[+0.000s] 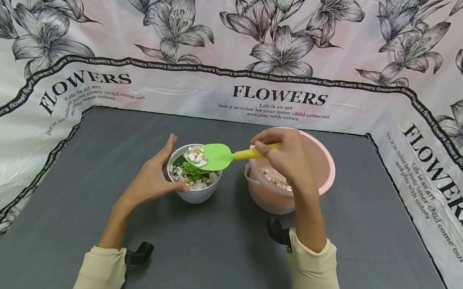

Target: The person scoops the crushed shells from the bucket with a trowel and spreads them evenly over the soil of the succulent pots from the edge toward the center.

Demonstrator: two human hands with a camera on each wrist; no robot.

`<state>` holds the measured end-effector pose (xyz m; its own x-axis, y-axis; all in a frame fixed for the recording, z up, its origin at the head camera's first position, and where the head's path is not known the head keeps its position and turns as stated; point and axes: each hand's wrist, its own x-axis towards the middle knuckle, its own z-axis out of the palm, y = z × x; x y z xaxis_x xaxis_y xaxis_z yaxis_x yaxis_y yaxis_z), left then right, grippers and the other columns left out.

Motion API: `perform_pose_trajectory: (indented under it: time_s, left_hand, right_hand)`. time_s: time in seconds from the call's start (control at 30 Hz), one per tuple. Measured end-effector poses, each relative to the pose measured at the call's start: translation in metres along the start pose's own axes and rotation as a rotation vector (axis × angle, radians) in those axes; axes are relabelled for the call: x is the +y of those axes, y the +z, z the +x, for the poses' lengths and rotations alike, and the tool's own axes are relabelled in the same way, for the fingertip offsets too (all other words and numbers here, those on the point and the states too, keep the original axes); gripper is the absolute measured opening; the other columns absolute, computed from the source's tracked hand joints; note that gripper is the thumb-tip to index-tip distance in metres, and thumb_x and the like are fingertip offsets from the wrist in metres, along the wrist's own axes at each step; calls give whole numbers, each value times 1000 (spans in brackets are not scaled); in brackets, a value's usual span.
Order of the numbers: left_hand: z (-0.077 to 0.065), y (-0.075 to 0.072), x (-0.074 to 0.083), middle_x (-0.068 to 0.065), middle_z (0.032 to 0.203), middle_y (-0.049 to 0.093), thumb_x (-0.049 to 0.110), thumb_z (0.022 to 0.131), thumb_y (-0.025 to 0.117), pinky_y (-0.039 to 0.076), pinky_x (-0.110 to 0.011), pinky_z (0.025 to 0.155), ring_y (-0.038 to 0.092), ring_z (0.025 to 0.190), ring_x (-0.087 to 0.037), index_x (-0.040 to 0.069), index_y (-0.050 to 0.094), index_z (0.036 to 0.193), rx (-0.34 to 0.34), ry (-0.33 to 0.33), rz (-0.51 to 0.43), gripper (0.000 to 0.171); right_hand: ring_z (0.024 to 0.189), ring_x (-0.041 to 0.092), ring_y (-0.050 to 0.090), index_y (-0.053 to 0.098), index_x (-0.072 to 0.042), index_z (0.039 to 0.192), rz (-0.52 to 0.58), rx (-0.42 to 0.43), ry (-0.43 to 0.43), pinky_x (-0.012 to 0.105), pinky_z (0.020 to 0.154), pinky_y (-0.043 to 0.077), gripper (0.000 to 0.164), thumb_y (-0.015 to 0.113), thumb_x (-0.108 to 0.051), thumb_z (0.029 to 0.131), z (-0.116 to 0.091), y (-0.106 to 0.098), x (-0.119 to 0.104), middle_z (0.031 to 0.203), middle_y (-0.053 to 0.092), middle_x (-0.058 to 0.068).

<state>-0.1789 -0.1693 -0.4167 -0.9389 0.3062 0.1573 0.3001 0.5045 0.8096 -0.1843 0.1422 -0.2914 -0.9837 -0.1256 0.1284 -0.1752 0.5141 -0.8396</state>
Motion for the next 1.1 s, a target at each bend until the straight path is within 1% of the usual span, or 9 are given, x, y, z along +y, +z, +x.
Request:
perform_pose_trajectory:
  time_s: [0.13, 0.23, 0.4, 0.5, 0.6, 0.77, 0.9, 0.97, 1.1]
  left_hand:
    - [0, 2, -12, -12, 177, 11, 58, 63, 95, 31, -60, 125, 19, 163, -39, 20, -10, 168, -58, -2, -122, 153]
    - [1, 5, -18, -19, 177, 7, 59, 60, 95, 29, -63, 125, 16, 163, -43, 18, -16, 166, -93, -34, -159, 159]
    - [2, 8, -21, -25, 175, 12, 42, 60, 102, 30, -64, 124, 22, 161, -44, 18, -18, 166, -92, -68, -207, 162]
    - [3, 9, -22, -28, 173, 15, 49, 56, 100, 32, -64, 123, 26, 158, -45, 18, -20, 166, -91, -71, -235, 166]
    - [4, 9, -22, -28, 173, 15, 56, 51, 98, 30, -64, 123, 25, 158, -46, 15, -14, 168, -91, -59, -223, 167]
    - [6, 12, -23, -25, 165, 31, 53, 50, 99, 36, -52, 121, 38, 149, -42, 4, 17, 166, -89, 0, -257, 151]
    - [6, 12, -23, -24, 153, 42, 45, 54, 102, 44, -36, 112, 48, 137, -38, -1, 29, 155, -77, 12, -247, 133]
    - [6, 12, -23, -24, 151, 43, 37, 58, 102, 46, -38, 111, 50, 137, -39, -3, 31, 150, -70, 9, -224, 123]
    - [5, 10, -21, -26, 151, 44, 21, 65, 100, 46, -53, 112, 50, 140, -43, -4, 32, 142, -74, 5, -200, 106]
  right_hand:
    - [87, 24, 65, 80, -2, 104, -62, -52, 1, 28, 75, 53, 16, 67, -8, 99, 4, 14, -3, 104, 77, 18]
    - [91, 27, 69, 80, -2, 104, -112, -80, -42, 34, 82, 54, 16, 67, -8, 99, 7, 25, -6, 104, 78, 18]
    - [90, 26, 71, 82, -4, 100, -230, -93, -117, 31, 75, 53, 14, 68, -6, 97, 10, 40, -18, 101, 80, 15]
    - [82, 23, 67, 83, -5, 93, -317, -86, -170, 28, 68, 49, 17, 67, 1, 91, 9, 47, -28, 95, 81, 11]
    - [82, 21, 61, 82, -4, 88, -389, -76, -219, 27, 71, 46, 21, 65, 7, 85, 7, 53, -35, 89, 78, 8]
    - [86, 26, 59, 81, -7, 88, -503, -36, -288, 34, 79, 50, 22, 68, 10, 80, 1, 62, -40, 88, 73, 7]
    - [90, 28, 61, 83, -8, 91, -551, -1, -333, 37, 84, 54, 22, 73, 9, 81, -4, 65, -40, 91, 74, 6]
    - [90, 28, 61, 83, -8, 90, -566, 17, -360, 37, 84, 54, 22, 73, 10, 80, -6, 67, -40, 91, 75, 7]
    - [90, 28, 61, 82, -8, 87, -594, 59, -407, 35, 83, 54, 27, 70, 14, 75, -10, 69, -40, 89, 75, 8]
